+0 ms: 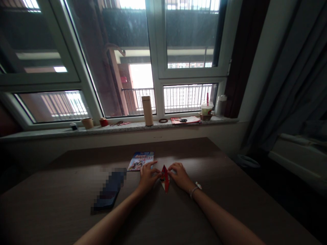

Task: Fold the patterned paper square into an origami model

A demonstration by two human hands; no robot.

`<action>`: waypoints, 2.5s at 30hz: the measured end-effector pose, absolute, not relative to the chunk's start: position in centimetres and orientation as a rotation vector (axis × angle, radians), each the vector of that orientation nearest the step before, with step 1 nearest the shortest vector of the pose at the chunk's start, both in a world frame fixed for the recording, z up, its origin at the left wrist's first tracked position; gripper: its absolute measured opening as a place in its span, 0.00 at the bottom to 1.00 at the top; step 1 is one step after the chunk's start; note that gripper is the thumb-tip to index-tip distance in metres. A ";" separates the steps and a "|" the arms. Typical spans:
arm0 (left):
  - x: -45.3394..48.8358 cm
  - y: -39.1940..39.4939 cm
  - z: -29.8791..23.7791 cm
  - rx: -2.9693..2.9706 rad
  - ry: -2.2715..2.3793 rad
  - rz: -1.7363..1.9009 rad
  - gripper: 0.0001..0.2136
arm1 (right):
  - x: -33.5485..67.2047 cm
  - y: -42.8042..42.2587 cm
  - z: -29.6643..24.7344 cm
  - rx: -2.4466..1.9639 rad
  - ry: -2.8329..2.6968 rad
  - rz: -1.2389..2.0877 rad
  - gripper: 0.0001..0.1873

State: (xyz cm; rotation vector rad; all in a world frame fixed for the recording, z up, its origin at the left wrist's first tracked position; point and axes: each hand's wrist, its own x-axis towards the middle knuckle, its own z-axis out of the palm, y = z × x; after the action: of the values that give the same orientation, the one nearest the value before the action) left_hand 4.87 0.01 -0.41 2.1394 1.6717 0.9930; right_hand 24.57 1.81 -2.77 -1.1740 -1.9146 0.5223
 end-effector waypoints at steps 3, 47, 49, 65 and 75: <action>4.9 -0.1 -0.2 2.154 1.672 0.971 0.03 | 24.6 1.8 -2.7 -1.158 -1.940 0.520 0.08; 4.9 -0.1 -0.1 2.203 1.596 0.961 0.02 | 24.1 0.9 -1.7 -1.018 -1.935 0.592 0.11; 4.8 -0.1 -0.1 2.198 1.599 0.969 0.02 | 24.1 0.9 -1.8 -1.031 -1.931 0.593 0.10; 4.7 0.4 -0.7 2.091 1.587 1.066 0.04 | 24.2 1.0 -2.1 -1.050 -2.005 0.615 0.03; 4.9 0.0 0.1 2.048 1.602 1.095 0.03 | 24.0 0.9 -2.0 -1.054 -2.042 0.586 0.04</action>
State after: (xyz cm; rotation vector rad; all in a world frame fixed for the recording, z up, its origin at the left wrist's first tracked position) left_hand 4.86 0.00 0.09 2.0477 1.6017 1.0953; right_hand 24.03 0.88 -2.01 -1.0537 -2.0418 0.5859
